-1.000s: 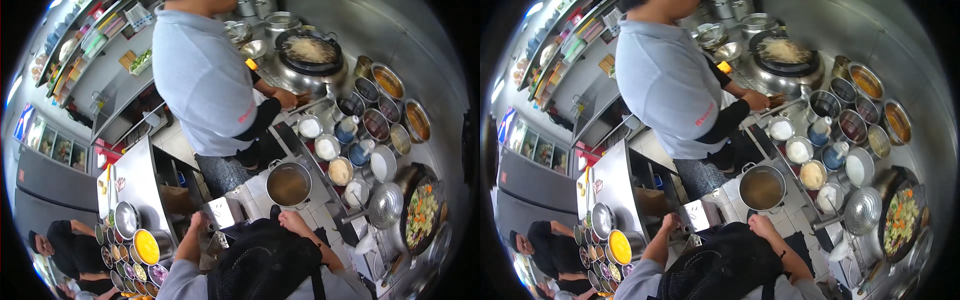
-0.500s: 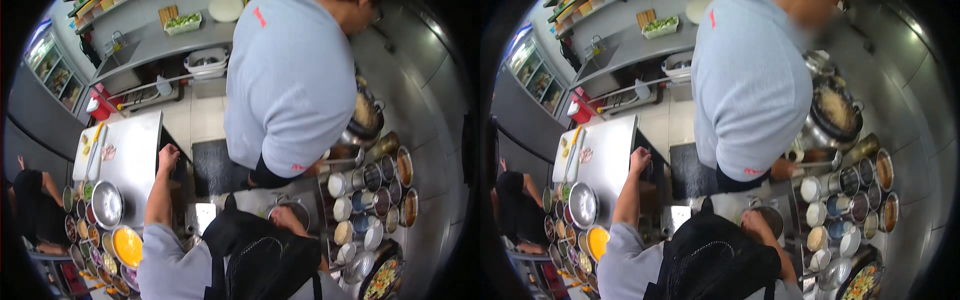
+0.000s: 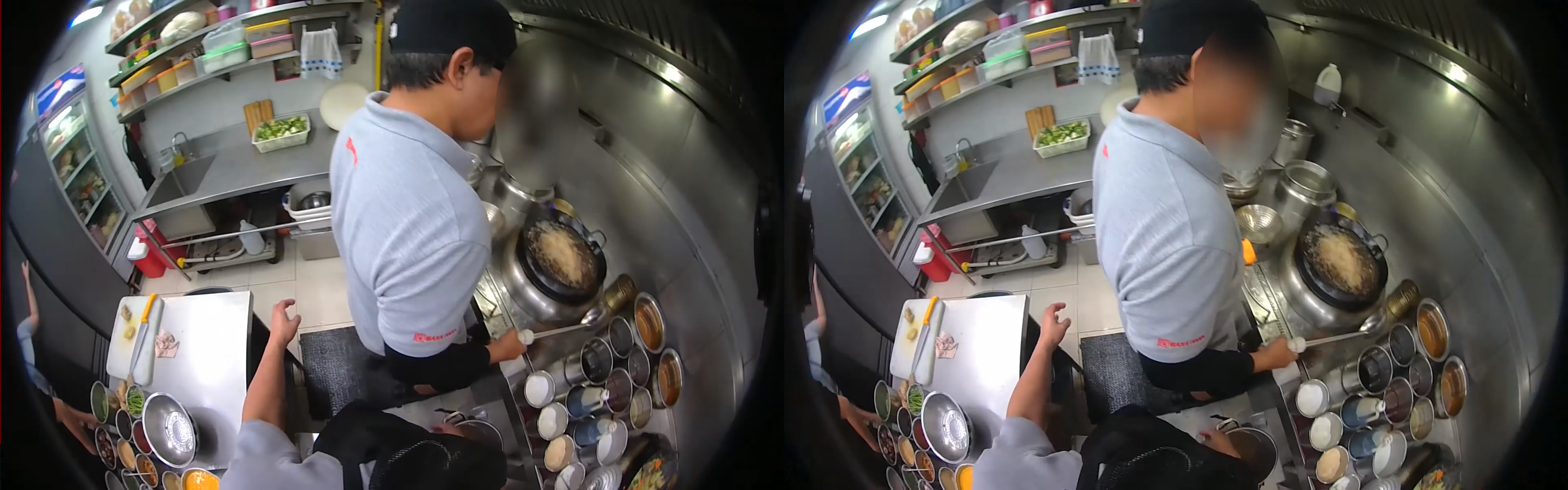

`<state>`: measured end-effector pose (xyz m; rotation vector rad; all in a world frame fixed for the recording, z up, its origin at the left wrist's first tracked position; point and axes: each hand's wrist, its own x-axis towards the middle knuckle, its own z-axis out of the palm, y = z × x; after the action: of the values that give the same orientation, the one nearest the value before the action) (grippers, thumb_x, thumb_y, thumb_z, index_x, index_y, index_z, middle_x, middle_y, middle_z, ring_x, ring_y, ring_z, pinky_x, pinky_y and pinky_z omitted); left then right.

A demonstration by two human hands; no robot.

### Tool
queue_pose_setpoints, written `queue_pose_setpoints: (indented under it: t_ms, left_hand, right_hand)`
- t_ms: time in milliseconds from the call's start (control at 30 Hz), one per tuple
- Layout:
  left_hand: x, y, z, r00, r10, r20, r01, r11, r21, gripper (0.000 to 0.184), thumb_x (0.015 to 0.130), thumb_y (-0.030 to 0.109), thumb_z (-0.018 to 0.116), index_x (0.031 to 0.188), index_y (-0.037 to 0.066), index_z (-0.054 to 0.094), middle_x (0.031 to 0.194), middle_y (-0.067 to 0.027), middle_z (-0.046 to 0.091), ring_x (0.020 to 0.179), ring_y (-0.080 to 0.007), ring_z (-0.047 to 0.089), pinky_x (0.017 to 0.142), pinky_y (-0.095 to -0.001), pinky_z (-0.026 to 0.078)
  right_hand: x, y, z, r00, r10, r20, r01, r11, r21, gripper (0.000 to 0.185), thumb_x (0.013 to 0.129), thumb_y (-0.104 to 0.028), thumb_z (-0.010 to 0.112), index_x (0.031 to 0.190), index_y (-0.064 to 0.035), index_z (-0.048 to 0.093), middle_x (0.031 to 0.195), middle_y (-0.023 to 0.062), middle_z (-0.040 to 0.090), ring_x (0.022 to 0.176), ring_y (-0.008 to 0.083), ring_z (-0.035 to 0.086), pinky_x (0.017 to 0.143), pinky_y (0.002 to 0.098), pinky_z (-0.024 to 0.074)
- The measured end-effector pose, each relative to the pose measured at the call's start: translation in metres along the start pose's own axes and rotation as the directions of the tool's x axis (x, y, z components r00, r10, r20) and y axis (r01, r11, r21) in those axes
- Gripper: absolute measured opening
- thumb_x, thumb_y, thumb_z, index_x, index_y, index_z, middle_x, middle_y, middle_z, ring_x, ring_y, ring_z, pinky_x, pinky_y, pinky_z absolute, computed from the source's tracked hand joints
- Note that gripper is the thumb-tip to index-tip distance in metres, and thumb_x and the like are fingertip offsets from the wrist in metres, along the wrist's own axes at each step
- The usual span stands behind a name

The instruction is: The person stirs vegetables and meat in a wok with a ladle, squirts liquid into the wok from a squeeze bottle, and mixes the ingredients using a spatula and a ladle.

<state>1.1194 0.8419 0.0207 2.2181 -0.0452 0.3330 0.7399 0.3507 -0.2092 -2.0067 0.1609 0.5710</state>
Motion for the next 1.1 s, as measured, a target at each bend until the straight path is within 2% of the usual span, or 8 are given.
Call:
queue_pose_setpoints:
  t_ms: [200, 400, 533, 600, 633, 833, 933, 1100]
  left_hand:
    - [0.104, -0.004, 0.017, 0.989, -0.005, -0.144, -0.002, 0.999, -0.049, 0.044, 0.080, 0.008, 0.074, 0.123, 0.003, 0.064, 0.122, -0.0208, 0.067, 0.119, -0.0383, 0.061, 0.108, -0.0456, 0.048]
    - [0.233, -0.060, 0.031, 1.000, 0.001, -0.020, -0.002, 0.996, -0.085, 0.041, 0.078, 0.008, 0.078, 0.118, 0.002, 0.066, 0.114, -0.0184, 0.071, 0.111, -0.0345, 0.067, 0.099, -0.0434, 0.053]
    - [0.344, -0.151, 0.013, 0.996, 0.049, 0.068, -0.042, 0.993, -0.107, 0.036, 0.079, 0.010, 0.082, 0.112, 0.003, 0.067, 0.107, -0.0125, 0.072, 0.099, -0.0266, 0.069, 0.090, -0.0381, 0.056]
    - [0.375, -0.169, -0.006, 0.992, -0.044, 0.120, 0.077, 0.954, -0.290, 0.035, 0.081, 0.007, 0.081, 0.112, 0.003, 0.067, 0.103, -0.0078, 0.070, 0.092, -0.0212, 0.067, 0.087, -0.0338, 0.055]
    - [0.381, -0.159, -0.020, 0.985, -0.095, 0.141, 0.129, 0.958, -0.254, 0.032, 0.082, 0.005, 0.079, 0.112, 0.003, 0.066, 0.102, -0.0059, 0.069, 0.090, -0.0173, 0.065, 0.086, -0.0317, 0.054]
    - [0.428, -0.233, 0.029, 0.946, -0.061, 0.318, 0.174, 0.923, -0.343, 0.032, 0.085, 0.004, 0.075, 0.115, 0.002, 0.066, 0.101, -0.0070, 0.068, 0.091, -0.0171, 0.065, 0.085, -0.0317, 0.054]
    - [0.448, -0.223, 0.056, 0.896, -0.063, 0.439, 0.242, 0.900, -0.364, 0.032, 0.086, 0.004, 0.075, 0.117, 0.002, 0.066, 0.096, -0.0061, 0.069, 0.088, -0.0169, 0.066, 0.082, -0.0304, 0.054]
    - [0.489, -0.147, 0.111, 0.778, -0.024, 0.627, 0.300, 0.892, -0.338, 0.023, 0.091, 0.003, 0.072, 0.113, 0.001, 0.065, 0.090, -0.0056, 0.069, 0.080, -0.0149, 0.067, 0.075, -0.0285, 0.054]
  right_hand:
    - [-0.005, -0.057, -0.037, 0.989, 0.148, -0.017, -0.149, 0.988, -0.049, 0.037, 0.094, -0.024, 0.066, 0.125, -0.0050, 0.071, 0.110, 0.0158, 0.076, 0.101, 0.0283, 0.073, 0.091, 0.0402, 0.0557]
    - [0.024, -0.096, -0.055, 0.980, 0.197, -0.032, -0.198, 0.978, -0.067, 0.038, 0.099, -0.029, 0.064, 0.126, -0.0029, 0.069, 0.114, 0.0115, 0.075, 0.101, 0.0233, 0.072, 0.095, 0.0384, 0.0549]
    - [0.165, -0.229, -0.093, 0.996, 0.048, -0.074, -0.068, 0.953, -0.295, 0.036, 0.098, -0.029, 0.066, 0.124, -0.0040, 0.070, 0.111, 0.0111, 0.075, 0.100, 0.0229, 0.072, 0.092, 0.0382, 0.0554]
    - [0.240, -0.341, -0.117, 0.997, -0.024, -0.079, -0.010, 0.911, -0.413, 0.035, 0.098, -0.029, 0.066, 0.123, -0.0045, 0.070, 0.110, 0.0108, 0.075, 0.100, 0.0227, 0.072, 0.091, 0.0382, 0.0557]
    - [0.277, -0.384, -0.133, 0.996, -0.044, -0.077, 0.003, 0.888, -0.459, 0.035, 0.098, -0.030, 0.067, 0.122, -0.0048, 0.070, 0.109, 0.0107, 0.075, 0.100, 0.0226, 0.072, 0.091, 0.0381, 0.0559]
    - [0.456, -0.537, -0.210, 0.999, 0.008, 0.033, 0.016, 0.732, -0.682, 0.033, 0.097, -0.030, 0.069, 0.119, -0.0064, 0.071, 0.105, 0.0101, 0.075, 0.098, 0.0221, 0.071, 0.087, 0.0378, 0.0568]
    - [0.519, -0.532, -0.228, 0.986, 0.074, 0.147, 0.054, 0.701, -0.711, 0.032, 0.096, -0.031, 0.070, 0.117, -0.0072, 0.071, 0.103, 0.0098, 0.074, 0.098, 0.0218, 0.071, 0.085, 0.0377, 0.0572]
    - [0.664, -0.355, -0.219, 0.909, -0.027, 0.416, 0.294, 0.748, -0.595, 0.030, 0.095, -0.031, 0.072, 0.114, -0.0085, 0.071, 0.100, 0.0092, 0.074, 0.096, 0.0213, 0.070, 0.082, 0.0375, 0.0580]
